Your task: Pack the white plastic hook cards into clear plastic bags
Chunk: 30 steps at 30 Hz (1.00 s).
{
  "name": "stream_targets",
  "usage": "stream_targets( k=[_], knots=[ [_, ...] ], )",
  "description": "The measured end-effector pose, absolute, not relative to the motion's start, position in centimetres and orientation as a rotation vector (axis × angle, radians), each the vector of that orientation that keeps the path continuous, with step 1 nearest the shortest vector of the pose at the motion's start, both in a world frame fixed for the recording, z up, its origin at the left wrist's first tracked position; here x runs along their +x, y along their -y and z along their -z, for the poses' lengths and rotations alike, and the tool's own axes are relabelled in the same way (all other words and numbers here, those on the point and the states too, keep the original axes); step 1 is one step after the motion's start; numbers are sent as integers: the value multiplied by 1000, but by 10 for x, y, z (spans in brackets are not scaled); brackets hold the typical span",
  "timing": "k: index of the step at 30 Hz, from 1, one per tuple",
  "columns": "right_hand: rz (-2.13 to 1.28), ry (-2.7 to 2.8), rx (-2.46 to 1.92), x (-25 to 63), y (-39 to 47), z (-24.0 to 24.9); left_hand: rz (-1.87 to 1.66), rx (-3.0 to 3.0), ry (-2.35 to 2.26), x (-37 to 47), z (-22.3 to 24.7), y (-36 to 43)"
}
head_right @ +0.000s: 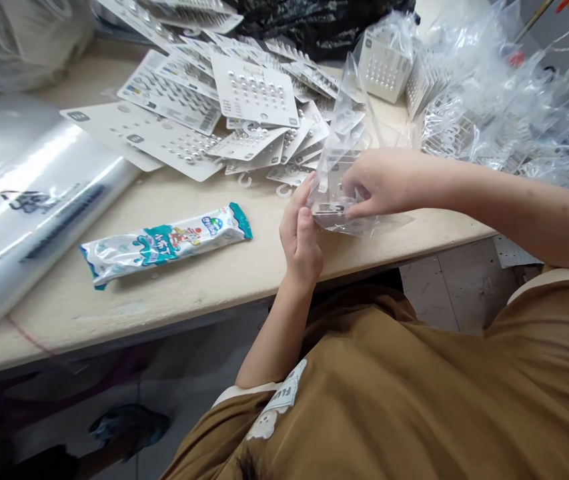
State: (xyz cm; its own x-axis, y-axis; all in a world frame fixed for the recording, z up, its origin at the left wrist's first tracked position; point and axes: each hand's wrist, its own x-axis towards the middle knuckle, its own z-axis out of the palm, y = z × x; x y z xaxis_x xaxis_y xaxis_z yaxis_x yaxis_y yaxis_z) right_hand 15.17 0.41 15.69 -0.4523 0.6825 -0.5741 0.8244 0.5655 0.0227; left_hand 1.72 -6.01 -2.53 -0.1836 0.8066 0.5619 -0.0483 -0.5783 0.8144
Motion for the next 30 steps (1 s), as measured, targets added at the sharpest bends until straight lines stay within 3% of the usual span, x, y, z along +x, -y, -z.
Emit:
stream_targets(
  k=[10,30],
  knots=[
    [90,-2232,1210,140,2,-154,-1829,1494,-846,16,28,59],
    [44,-2382,1084,141,2,-136,-1802,1510,-851,18,32,58]
  ],
)
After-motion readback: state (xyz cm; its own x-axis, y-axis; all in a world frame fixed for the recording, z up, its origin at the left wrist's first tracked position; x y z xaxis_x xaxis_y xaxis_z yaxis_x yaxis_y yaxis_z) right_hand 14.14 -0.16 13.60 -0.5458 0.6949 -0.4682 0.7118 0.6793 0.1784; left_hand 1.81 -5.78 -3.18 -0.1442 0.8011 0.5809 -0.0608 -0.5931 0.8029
